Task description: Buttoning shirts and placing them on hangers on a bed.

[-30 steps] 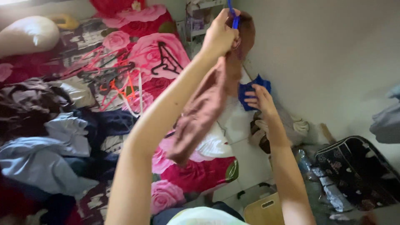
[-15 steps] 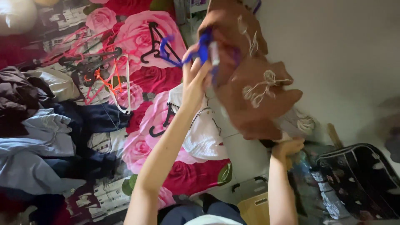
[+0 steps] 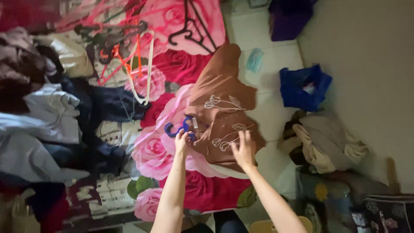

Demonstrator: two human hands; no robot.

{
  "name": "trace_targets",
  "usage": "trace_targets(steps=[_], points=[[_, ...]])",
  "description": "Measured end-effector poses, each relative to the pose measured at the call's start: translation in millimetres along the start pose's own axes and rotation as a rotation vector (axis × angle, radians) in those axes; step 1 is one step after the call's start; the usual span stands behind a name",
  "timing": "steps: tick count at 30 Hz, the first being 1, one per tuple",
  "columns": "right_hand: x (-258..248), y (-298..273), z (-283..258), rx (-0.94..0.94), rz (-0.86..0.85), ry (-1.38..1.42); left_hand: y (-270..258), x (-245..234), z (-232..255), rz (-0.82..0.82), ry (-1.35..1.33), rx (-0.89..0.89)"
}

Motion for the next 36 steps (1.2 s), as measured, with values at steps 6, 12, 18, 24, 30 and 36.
trace_targets(steps=[6, 12, 18, 24, 30, 36], points=[[57.7, -68.5, -34.7, -0.194, -0.499, -0.287, 2.7, -13.4, -22.6, 0.086, 0.018, -0.154], [57.5, -80.6, -40.3, -0.211, -0.585, -0.406, -2.9, -12.0, -6.9, 0.214, 0.082, -0.144], [52.5, -62.1, -61.9, -0.126, -0.669, -0.416, -10.6, -69.5, 28.1, 0.269, 0.081, -0.157], [81.9, -49.1, -104.9, 0.063, -0.553, -0.026, -36.6, -169.6, 103.0, 0.371, 0.104, -0.101], [116.0, -24.4, -244.7, -0.182, -0.357, 0.204, -52.3, -276.7, 212.0, 0.477, -0.037, 0.192], [187.0, -18.9, -399.8, -0.057, -0.275, 0.457, -42.2, -348.7, 377.7, 0.42, -0.065, 0.456]])
Point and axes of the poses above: each hand's wrist, its own y-axis towards the middle knuckle, its own x-axis out of the palm, z = x × y, the point moved 5 cm from there along y, towards the middle knuckle, and after that the axes turned 5 degrees about z, right-handed, at the moved point
